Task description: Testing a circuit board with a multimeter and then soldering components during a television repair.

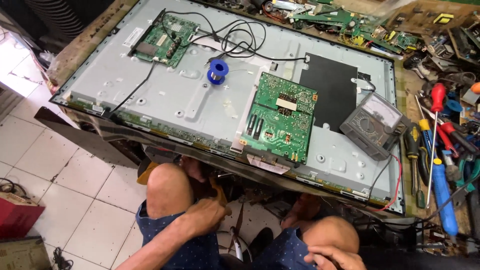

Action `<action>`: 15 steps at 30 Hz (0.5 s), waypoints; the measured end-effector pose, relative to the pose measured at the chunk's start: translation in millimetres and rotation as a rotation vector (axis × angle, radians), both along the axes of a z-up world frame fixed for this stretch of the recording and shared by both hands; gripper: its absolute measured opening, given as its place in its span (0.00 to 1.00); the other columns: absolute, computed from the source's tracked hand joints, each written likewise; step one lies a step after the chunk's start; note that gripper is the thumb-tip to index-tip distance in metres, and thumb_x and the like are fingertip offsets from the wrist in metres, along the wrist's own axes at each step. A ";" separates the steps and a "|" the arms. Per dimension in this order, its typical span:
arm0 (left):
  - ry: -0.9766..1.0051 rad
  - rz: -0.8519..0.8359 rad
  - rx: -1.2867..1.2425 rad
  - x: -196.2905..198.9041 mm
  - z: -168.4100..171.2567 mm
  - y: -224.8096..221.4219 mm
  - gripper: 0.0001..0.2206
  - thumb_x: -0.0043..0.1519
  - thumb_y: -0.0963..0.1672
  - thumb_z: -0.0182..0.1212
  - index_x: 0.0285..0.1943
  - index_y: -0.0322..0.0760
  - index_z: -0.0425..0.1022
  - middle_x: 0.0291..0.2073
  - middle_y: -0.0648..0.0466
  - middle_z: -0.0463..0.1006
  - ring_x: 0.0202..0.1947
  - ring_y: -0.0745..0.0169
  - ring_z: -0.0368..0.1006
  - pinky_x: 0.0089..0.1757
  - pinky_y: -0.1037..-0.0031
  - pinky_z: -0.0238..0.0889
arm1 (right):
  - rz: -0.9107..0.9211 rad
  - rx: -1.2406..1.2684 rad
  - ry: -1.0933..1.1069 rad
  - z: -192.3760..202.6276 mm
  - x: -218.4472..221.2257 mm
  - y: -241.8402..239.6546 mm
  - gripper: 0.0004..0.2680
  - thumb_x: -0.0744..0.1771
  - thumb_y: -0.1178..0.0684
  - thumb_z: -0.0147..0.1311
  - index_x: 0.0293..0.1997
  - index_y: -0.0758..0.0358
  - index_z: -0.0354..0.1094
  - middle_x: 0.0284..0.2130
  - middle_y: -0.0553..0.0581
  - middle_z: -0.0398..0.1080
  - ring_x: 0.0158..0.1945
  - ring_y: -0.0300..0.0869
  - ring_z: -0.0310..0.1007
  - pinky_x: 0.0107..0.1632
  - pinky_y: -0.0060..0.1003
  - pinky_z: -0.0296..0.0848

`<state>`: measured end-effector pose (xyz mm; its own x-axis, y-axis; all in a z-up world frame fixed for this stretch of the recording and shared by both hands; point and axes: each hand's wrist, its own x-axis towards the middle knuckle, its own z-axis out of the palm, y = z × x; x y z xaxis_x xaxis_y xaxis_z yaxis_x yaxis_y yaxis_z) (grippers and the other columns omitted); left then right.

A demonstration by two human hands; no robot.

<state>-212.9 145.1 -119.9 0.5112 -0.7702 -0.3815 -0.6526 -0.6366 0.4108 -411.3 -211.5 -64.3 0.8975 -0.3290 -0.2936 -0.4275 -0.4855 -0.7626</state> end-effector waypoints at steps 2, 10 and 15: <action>0.016 -0.004 -0.002 2.5 -2.7 -0.6 0.14 0.54 0.35 0.56 0.46 0.41 0.77 0.34 0.41 0.77 0.34 0.29 0.74 0.28 0.46 0.65 | 0.021 0.024 -0.091 6.8 7.8 10.3 0.06 0.60 0.52 0.66 0.31 0.53 0.92 0.20 0.49 0.94 0.25 0.30 0.92 0.34 0.20 0.87; 0.052 -0.033 0.017 3.8 -12.5 -7.7 0.09 0.59 0.36 0.51 0.42 0.38 0.75 0.27 0.42 0.76 0.28 0.32 0.73 0.26 0.48 0.61 | 0.125 -0.002 -0.348 19.7 23.6 29.7 0.06 0.61 0.55 0.62 0.27 0.56 0.88 0.18 0.47 0.89 0.26 0.31 0.88 0.35 0.21 0.84; 0.008 -0.098 -0.041 1.6 -19.1 -12.9 0.11 0.56 0.33 0.53 0.42 0.37 0.75 0.29 0.46 0.77 0.28 0.39 0.75 0.27 0.53 0.64 | -0.008 -0.061 -0.326 8.3 19.3 36.3 0.06 0.57 0.62 0.64 0.23 0.54 0.87 0.13 0.48 0.86 0.20 0.28 0.87 0.33 0.16 0.81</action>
<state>-211.3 132.2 -139.1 0.4294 -0.8315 -0.3525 -0.7078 -0.5523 0.4404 -392.0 -175.2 -56.0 0.9384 -0.3443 0.0295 -0.1693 -0.5325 -0.8293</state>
